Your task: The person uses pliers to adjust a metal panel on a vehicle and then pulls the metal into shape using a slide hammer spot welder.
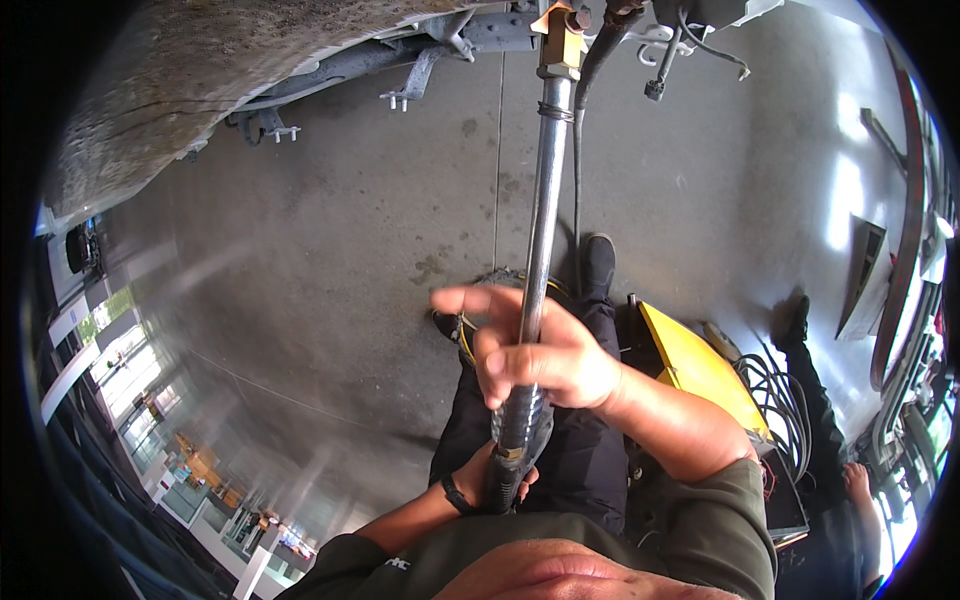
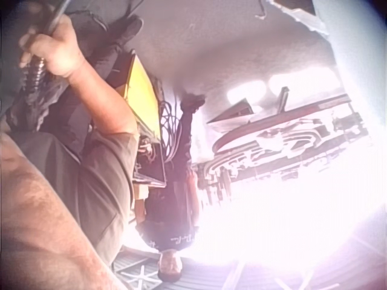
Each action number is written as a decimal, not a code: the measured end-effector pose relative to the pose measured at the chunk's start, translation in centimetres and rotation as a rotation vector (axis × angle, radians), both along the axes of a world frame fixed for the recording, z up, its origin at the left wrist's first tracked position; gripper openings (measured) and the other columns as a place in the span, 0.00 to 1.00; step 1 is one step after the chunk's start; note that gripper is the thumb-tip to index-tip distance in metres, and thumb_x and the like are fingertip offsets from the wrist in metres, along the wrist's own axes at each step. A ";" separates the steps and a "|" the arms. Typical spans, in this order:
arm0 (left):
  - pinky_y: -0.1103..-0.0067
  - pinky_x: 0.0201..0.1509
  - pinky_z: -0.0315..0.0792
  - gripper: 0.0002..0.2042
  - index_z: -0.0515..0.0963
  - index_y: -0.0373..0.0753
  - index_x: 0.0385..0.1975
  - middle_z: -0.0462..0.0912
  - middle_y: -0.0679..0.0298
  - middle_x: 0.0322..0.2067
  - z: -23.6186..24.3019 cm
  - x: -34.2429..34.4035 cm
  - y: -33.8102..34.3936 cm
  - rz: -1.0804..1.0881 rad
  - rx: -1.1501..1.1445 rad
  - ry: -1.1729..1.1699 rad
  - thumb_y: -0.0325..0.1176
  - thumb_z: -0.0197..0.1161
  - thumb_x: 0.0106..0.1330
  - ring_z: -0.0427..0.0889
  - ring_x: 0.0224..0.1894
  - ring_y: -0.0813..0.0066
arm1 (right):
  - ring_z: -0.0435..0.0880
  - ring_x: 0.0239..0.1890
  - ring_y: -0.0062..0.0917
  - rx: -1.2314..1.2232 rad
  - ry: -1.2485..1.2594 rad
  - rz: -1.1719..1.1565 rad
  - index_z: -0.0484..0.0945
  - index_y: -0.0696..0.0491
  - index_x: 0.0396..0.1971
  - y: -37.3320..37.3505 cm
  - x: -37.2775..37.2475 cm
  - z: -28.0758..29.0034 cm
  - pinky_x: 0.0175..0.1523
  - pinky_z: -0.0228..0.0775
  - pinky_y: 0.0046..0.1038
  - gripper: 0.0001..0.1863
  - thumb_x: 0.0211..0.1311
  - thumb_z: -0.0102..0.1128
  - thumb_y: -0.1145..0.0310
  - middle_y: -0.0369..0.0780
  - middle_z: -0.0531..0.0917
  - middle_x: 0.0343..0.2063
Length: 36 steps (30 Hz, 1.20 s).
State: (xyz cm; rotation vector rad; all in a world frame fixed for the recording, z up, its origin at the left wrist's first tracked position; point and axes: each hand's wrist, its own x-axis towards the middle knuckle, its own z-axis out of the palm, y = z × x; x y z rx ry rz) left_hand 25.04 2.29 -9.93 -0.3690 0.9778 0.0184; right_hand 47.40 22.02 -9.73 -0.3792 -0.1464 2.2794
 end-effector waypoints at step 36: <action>0.73 0.32 0.85 0.23 0.78 0.43 0.44 0.88 0.56 0.32 -1.5 -1.7 -1.8 0.183 -0.152 -0.093 0.58 0.49 0.80 0.88 0.27 0.66 | 0.88 0.31 0.27 0.094 -0.107 -0.082 0.58 0.65 0.76 5.3 1.0 -0.4 0.41 0.80 0.27 0.39 0.69 0.62 0.68 0.39 0.84 0.29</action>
